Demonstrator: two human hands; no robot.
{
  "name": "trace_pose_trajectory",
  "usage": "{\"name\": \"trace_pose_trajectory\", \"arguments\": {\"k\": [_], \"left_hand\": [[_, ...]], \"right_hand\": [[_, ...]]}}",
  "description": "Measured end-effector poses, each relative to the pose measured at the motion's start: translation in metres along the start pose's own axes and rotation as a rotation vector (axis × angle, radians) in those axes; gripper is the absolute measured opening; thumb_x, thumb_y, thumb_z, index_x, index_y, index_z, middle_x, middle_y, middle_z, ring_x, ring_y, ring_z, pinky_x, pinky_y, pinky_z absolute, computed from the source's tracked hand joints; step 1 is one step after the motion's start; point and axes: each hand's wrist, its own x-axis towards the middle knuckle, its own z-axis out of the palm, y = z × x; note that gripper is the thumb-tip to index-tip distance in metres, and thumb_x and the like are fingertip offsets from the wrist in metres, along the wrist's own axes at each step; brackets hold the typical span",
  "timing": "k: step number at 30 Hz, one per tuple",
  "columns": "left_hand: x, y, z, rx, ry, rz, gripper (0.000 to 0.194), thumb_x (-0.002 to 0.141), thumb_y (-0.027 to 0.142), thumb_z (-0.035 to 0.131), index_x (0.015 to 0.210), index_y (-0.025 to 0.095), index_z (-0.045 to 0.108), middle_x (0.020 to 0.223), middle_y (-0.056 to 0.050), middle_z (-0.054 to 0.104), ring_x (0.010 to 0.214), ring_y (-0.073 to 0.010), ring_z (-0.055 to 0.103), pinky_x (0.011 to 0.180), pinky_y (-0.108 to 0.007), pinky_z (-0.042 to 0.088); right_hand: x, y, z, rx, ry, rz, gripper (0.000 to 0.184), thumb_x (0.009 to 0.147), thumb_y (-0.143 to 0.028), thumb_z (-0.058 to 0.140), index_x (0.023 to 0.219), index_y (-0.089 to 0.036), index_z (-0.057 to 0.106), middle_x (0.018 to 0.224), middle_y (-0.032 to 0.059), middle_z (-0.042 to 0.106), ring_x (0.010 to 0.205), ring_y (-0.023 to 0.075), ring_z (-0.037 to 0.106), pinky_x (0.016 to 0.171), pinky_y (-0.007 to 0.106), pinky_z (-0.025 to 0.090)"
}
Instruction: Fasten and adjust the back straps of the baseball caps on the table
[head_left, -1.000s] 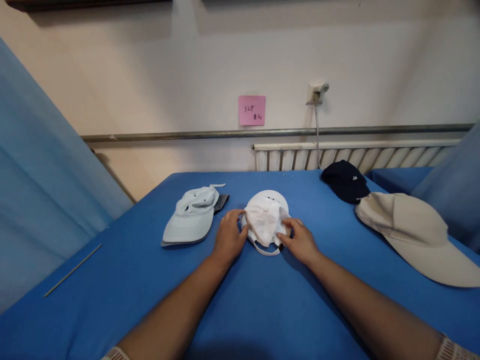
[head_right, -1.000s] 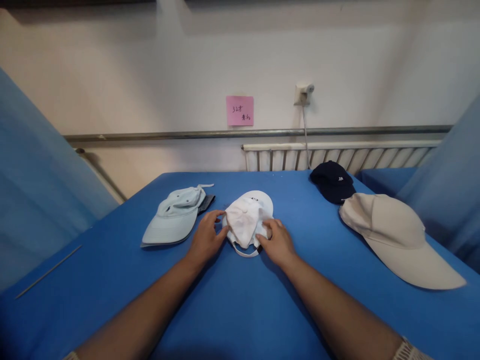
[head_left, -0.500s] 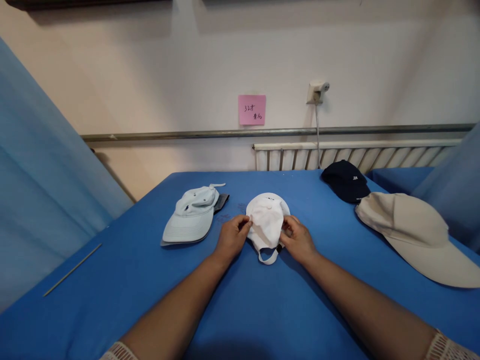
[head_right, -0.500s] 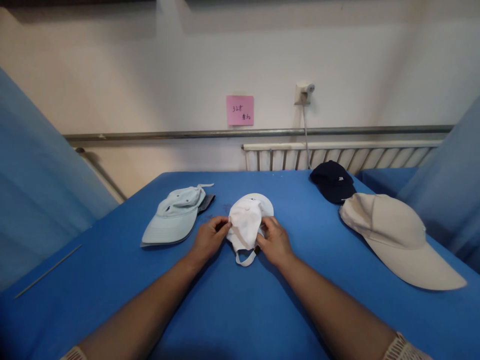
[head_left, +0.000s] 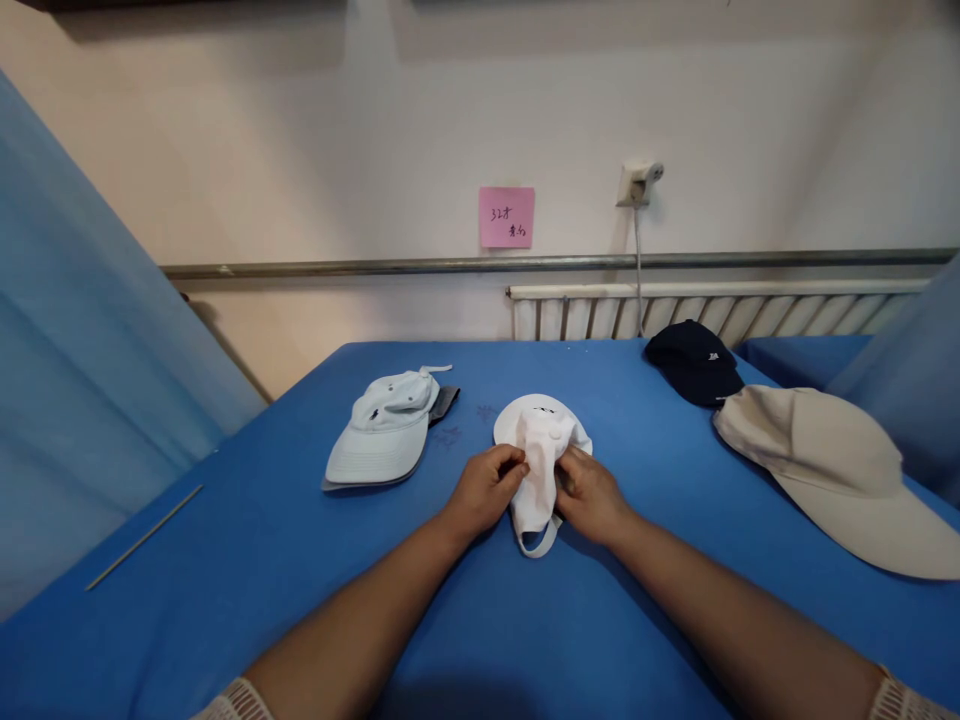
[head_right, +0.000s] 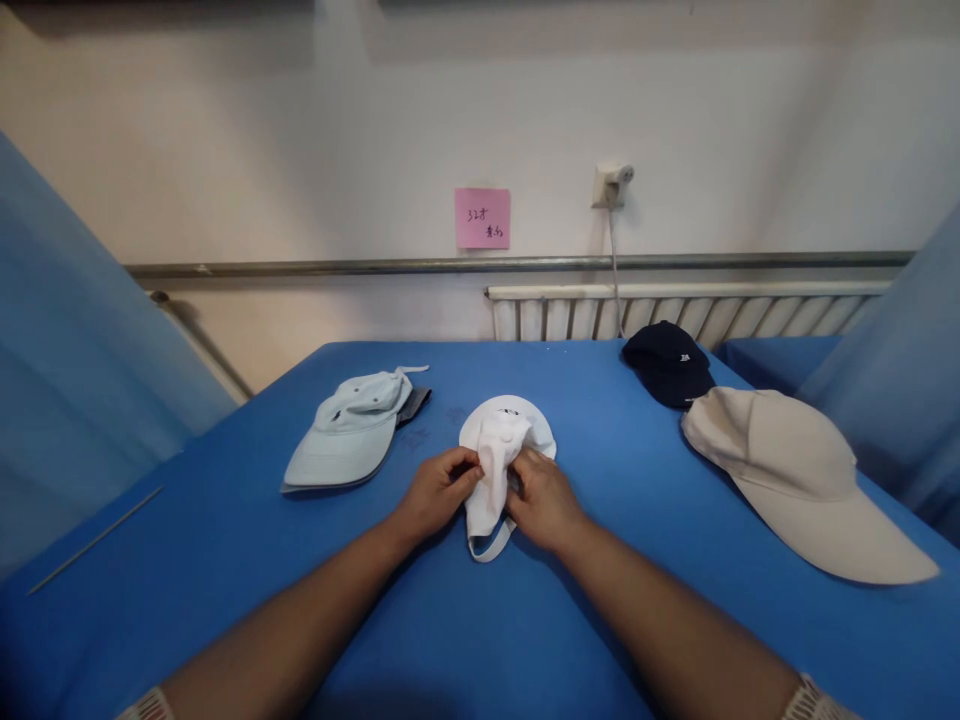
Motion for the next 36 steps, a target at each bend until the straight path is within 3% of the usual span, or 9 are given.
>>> {"name": "trace_pose_trajectory", "arguments": {"k": [6, 9, 13, 19, 24, 28, 31, 36], "left_hand": [[0.004, -0.012, 0.001, -0.107, 0.025, -0.115, 0.017, 0.081, 0.033, 0.057, 0.081, 0.017, 0.061, 0.073, 0.000, 0.061, 0.065, -0.0137, 0.054, 0.061, -0.024, 0.043], [0.005, -0.013, 0.002, -0.114, 0.023, -0.119, 0.018, 0.080, 0.034, 0.058, 0.080, 0.017, 0.061, 0.073, 0.000, 0.062, 0.065, -0.0139, 0.054, 0.061, -0.024, 0.043], [0.004, -0.012, 0.002, -0.098, 0.024, -0.120, 0.019, 0.080, 0.036, 0.057, 0.080, 0.017, 0.061, 0.074, -0.001, 0.064, 0.067, -0.0150, 0.056, 0.062, -0.025, 0.044], [0.004, -0.012, 0.001, -0.078, 0.045, -0.110, 0.019, 0.081, 0.035, 0.057, 0.081, 0.017, 0.063, 0.074, -0.001, 0.065, 0.066, -0.0148, 0.057, 0.061, -0.025, 0.044], [0.011, -0.017, -0.020, -0.014, 0.278, -0.154, 0.023, 0.079, 0.038, 0.058, 0.081, 0.016, 0.064, 0.073, -0.001, 0.064, 0.068, -0.0158, 0.057, 0.063, -0.026, 0.044], [0.017, -0.021, -0.041, -0.020, 0.425, -0.181, 0.025, 0.078, 0.039, 0.058, 0.082, 0.015, 0.065, 0.076, -0.002, 0.066, 0.071, -0.0170, 0.059, 0.066, -0.027, 0.045], [0.018, -0.023, -0.048, 0.005, 0.442, -0.193, 0.026, 0.078, 0.039, 0.058, 0.083, 0.015, 0.067, 0.076, -0.003, 0.067, 0.072, -0.0181, 0.060, 0.067, -0.027, 0.045], [0.017, -0.024, -0.046, 0.125, 0.345, -0.163, 0.028, 0.081, 0.039, 0.053, 0.085, 0.016, 0.068, 0.081, -0.004, 0.069, 0.078, -0.0204, 0.062, 0.069, -0.029, 0.046]], "right_hand": [[-0.002, 0.001, -0.001, -0.161, -0.084, 0.147, 0.032, 0.072, -0.013, 0.061, 0.103, -0.019, 0.060, 0.103, 0.0081, 0.064, 0.098, 0.0234, 0.057, 0.084, 0.033, 0.042], [-0.001, 0.000, -0.001, -0.220, -0.090, 0.147, 0.027, 0.074, -0.015, 0.059, 0.101, -0.020, 0.063, 0.101, 0.0095, 0.066, 0.095, 0.0250, 0.059, 0.079, 0.033, 0.042], [0.002, 0.001, -0.001, -0.293, -0.111, 0.147, 0.012, 0.077, -0.015, 0.056, 0.082, -0.020, 0.065, 0.086, 0.0088, 0.069, 0.078, 0.0232, 0.062, 0.067, 0.031, 0.041], [0.002, 0.004, -0.002, -0.410, -0.114, 0.096, 0.010, 0.079, -0.014, 0.053, 0.076, -0.020, 0.061, 0.078, 0.0086, 0.069, 0.070, 0.0215, 0.061, 0.061, 0.030, 0.038], [-0.001, -0.003, -0.017, -0.259, 0.052, 0.039, 0.008, 0.083, -0.021, 0.054, 0.075, -0.021, 0.054, 0.074, 0.0036, 0.063, 0.072, 0.0195, 0.058, 0.066, 0.030, 0.039], [-0.005, -0.010, -0.029, -0.122, 0.207, -0.129, 0.011, 0.086, -0.023, 0.052, 0.075, -0.022, 0.051, 0.072, 0.0021, 0.059, 0.071, 0.0179, 0.055, 0.067, 0.030, 0.040], [-0.009, -0.014, -0.031, -0.055, 0.251, -0.225, 0.011, 0.086, -0.022, 0.052, 0.075, -0.023, 0.050, 0.074, 0.0028, 0.060, 0.070, 0.0178, 0.055, 0.068, 0.031, 0.042], [-0.013, -0.019, -0.027, 0.008, 0.197, -0.249, 0.006, 0.088, -0.025, 0.052, 0.082, -0.022, 0.052, 0.077, 0.0030, 0.060, 0.072, 0.0180, 0.055, 0.069, 0.032, 0.044]]}}
